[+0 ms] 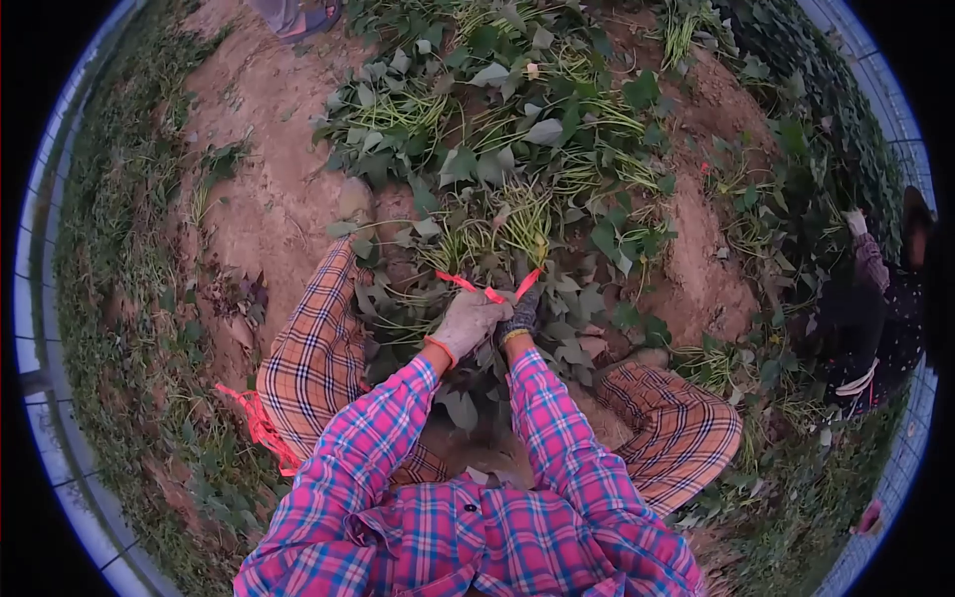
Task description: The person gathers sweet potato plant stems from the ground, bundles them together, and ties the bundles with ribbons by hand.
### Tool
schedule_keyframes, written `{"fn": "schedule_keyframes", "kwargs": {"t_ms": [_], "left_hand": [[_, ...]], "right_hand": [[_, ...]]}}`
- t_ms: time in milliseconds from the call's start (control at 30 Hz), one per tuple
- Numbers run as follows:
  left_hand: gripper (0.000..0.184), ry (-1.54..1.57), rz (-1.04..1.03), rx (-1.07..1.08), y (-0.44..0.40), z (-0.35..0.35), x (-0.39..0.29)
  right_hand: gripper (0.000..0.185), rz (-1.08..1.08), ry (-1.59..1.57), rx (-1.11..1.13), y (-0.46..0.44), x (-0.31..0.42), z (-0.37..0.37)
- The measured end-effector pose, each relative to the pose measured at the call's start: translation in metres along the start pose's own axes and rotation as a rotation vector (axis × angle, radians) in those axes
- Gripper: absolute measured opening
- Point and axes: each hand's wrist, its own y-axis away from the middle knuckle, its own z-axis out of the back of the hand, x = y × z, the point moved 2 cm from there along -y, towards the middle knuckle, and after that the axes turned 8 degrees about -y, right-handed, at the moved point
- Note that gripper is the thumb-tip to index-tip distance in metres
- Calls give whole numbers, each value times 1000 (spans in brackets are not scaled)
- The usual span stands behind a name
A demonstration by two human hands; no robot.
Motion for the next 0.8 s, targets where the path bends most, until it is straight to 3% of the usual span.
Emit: {"fn": "schedule_keyframes", "kwargs": {"t_ms": [67, 100, 200, 267, 333, 367, 467, 500, 533, 567, 600, 667, 700, 767, 800], "left_hand": [[13, 152, -25, 15, -23, 3, 29], [12, 186, -68, 8, -15, 0, 15], [12, 418, -160, 80, -27, -7, 23], [13, 405, -94, 84, -30, -11, 30], [14, 359, -2, 36, -26, -17, 30], [14, 360, -5, 40, -28, -18, 36], [14, 249, 72, -102, -34, -19, 43], [14, 249, 70, -97, -37, -19, 44], [14, 288, 47, -141, -36, -18, 48], [14, 326, 25, -188, -34, -17, 53], [14, 391, 24, -193, -31, -16, 52], [13, 417, 32, -187, -28, -11, 60], [12, 437, 42, -179, -27, -10, 63], [14, 414, 62, -200, -24, -10, 59], [16, 408, 65, -186, -25, -8, 64]], "right_hand": [[33, 20, -651, 134, -7, 4, -11], [33, 28, -652, 127, -6, 16, -17], [39, 28, -183, -63, 4, 55, -40], [40, 418, 762, 8, 0, 52, -11], [34, 492, 1584, -84, 47, 83, -36], [35, 398, 1495, -43, 42, 72, -8], [36, 314, 633, -74, 22, 56, 58], [34, 196, 1323, 51, 19, 75, 59], [33, 171, 1383, -100, 13, 90, 79], [31, 136, 1430, -250, 7, 104, 100], [30, 221, 809, -619, -4, 109, 128], [33, 288, 919, -674, -10, 152, 93], [33, 285, 916, -674, -47, 146, 110], [29, 238, 610, -110, -141, 118, 155], [29, 244, 601, -102, -153, 128, 146]]}}
